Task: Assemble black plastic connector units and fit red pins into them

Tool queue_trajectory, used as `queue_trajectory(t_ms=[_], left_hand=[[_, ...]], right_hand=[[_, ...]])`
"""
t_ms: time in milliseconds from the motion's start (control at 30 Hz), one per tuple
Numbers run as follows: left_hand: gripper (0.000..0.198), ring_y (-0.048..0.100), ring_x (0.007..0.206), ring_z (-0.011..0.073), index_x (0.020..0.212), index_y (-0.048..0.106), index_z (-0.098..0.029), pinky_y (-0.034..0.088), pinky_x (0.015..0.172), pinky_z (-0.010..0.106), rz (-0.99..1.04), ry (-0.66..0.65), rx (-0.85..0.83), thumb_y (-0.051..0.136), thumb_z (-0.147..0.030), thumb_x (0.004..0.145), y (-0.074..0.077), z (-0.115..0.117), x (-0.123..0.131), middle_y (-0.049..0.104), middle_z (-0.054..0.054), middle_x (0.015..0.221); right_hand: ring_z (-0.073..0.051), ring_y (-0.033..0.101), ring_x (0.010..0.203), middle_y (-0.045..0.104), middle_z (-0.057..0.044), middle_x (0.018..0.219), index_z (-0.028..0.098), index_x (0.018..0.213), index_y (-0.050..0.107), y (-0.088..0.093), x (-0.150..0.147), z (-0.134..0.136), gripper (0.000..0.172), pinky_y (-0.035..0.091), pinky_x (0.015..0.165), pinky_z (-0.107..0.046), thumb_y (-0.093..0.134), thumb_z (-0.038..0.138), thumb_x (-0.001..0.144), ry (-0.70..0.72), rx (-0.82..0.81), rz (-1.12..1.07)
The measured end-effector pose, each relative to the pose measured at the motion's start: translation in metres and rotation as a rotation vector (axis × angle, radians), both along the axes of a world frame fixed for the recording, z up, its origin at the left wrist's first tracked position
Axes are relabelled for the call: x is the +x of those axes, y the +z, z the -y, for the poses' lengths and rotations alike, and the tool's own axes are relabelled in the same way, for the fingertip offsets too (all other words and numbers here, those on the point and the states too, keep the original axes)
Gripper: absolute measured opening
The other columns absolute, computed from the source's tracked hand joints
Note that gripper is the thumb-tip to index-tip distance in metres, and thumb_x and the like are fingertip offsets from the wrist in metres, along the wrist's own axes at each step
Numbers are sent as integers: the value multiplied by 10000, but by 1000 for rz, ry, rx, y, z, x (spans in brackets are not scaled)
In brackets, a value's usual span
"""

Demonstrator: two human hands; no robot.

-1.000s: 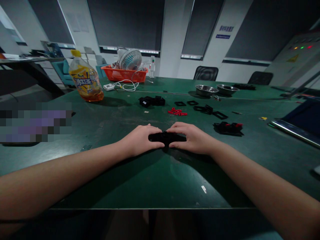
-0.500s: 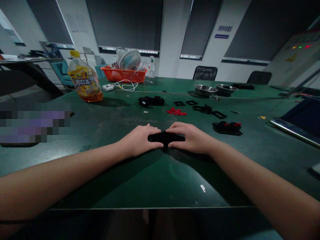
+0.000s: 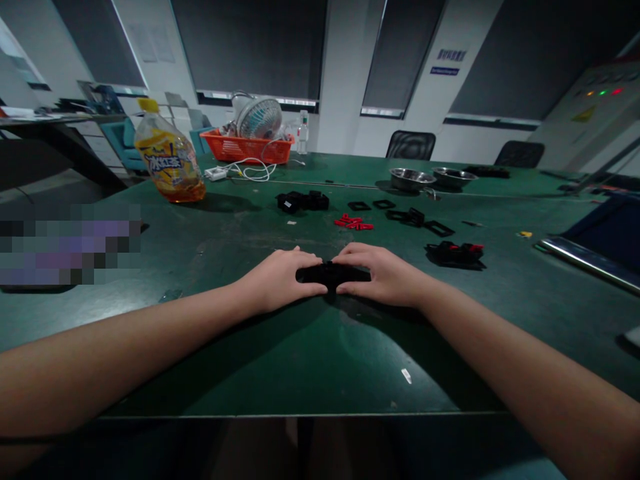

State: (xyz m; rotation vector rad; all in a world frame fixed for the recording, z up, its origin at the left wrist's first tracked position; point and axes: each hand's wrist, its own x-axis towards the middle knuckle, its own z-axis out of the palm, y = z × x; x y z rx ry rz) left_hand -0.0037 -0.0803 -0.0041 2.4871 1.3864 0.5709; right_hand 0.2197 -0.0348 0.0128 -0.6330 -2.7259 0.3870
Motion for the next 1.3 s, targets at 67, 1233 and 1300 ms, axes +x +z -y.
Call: queue_trajectory(t_ms=[67,1233,1300], left_hand=[[420,598,1190,255,1190,658,-196,353,1119,400,-5,-6,-4,647,-406,826,1,0,0,674,58,1242],[455,583,1210,267,1204,656,-204,324,1141,415,-15,20,-19,644,-445,817,2,1,0,664,53,1258],[463,583,1209,268,1207,654,-190,322,1143,415,-20,19,-18,641,-444,820,2,1,0,662,63,1261]], right_hand=[[-227,620,982,649,-118,1060,134,1136,665,0,0,0,359,498,860,-366,664,324,832,-2,-1,-1],[-228,621,975,650,-104,1051,173,1127,674,2,-1,2,340,495,858,-378,659,333,828,-10,-8,-1],[-226,621,972,649,-105,1050,167,1126,674,2,-1,2,341,494,860,-378,658,335,830,-13,-10,1]])
